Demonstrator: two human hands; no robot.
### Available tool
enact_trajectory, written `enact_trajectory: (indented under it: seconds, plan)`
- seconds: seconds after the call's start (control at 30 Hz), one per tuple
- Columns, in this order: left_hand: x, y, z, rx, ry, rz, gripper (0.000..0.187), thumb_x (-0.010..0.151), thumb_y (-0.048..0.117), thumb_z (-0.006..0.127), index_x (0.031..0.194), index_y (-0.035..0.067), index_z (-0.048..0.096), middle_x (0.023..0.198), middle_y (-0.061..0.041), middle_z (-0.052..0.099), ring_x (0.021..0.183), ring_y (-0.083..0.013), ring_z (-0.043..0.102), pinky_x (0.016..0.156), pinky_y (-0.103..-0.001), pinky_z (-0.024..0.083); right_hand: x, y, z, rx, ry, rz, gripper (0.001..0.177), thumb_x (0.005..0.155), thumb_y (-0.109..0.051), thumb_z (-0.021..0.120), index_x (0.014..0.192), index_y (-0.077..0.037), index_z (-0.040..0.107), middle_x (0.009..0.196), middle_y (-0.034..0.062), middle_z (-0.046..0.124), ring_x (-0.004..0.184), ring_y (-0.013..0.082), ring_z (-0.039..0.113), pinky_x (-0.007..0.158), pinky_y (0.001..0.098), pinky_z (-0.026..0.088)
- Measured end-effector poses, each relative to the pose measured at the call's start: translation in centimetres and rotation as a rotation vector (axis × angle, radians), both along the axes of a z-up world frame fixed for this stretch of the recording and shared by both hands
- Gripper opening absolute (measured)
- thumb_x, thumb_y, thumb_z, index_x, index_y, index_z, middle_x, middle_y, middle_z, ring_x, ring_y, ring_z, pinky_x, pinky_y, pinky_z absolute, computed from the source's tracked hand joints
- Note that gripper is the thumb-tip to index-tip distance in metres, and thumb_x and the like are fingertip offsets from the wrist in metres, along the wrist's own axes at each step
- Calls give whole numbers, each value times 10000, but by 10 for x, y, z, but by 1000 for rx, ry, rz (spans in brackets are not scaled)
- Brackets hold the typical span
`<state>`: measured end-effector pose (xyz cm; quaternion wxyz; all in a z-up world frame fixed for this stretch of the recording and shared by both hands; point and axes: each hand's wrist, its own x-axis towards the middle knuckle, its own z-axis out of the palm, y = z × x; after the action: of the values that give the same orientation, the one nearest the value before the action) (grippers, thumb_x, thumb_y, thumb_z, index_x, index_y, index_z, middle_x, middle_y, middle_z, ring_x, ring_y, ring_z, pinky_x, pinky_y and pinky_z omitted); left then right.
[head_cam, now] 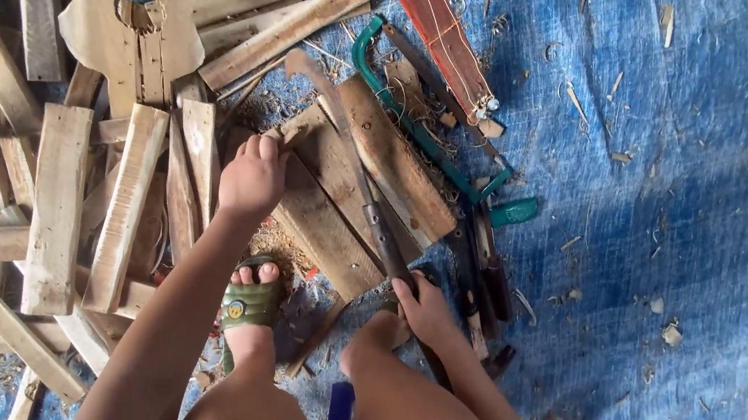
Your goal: The person is using a hand-held saw blade to cut through a wooden plank while sitting on a workshop floor.
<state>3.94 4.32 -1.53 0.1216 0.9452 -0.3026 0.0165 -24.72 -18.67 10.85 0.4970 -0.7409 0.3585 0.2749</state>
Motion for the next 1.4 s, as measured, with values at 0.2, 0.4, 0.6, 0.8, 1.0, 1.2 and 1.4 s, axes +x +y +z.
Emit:
enact_trajectory:
  seconds: [0.2,0.4,0.6,0.8,1.0,1.2,1.4]
  plan:
    - [-3,3,24,-66,164,128,360,1045,436,574,1054,79,524,982,-109,587,968,-356,689,671,-451,623,-8,0,-9,96,-179,-192,390,1068,-287,473,1119,58,646,583,127,695,473,215,678,487,325,553]
    - [-6,25,50,-363,643,524,393,1030,495,629,1032,104,585,911,-179,638,935,-458,686,729,-568,556,-15,-9,-18,152,-218,-238,414,1083,-285,442,1077,80,637,603,156,695,461,237,677,479,350,567]
    - [-25,69,14,-877,992,970,368,1026,411,657,1011,45,619,903,-163,668,781,-289,692,569,-373,567,-25,4,-26,128,-173,-221,431,1079,-337,450,1061,46,646,600,151,698,472,251,687,518,362,567]
    - [-38,119,60,-940,1109,1135,224,1072,290,511,1048,95,618,966,-74,632,841,-184,615,669,-310,521,0,24,14,113,15,-238,433,1046,-400,430,913,-10,564,584,133,587,491,253,543,554,384,469]
    - [-41,148,64,-1025,1139,1111,209,1079,276,544,997,93,601,959,-73,648,863,-211,685,706,-326,527,0,28,13,89,66,-259,450,1048,-413,429,972,2,585,634,165,603,492,266,554,546,385,471]
    - [-34,156,66,-830,1047,961,286,1024,361,667,1024,99,782,727,4,599,635,-112,489,611,-292,385,-7,28,-3,127,-4,-251,468,1042,-437,415,933,-15,585,601,162,588,463,272,543,520,392,453]
    - [-26,173,61,-679,897,973,463,986,385,631,1341,93,675,1283,-140,711,1156,-269,684,995,-420,541,-11,37,-9,153,-52,-291,493,1055,-453,364,911,-27,567,613,170,568,478,290,538,529,417,456]
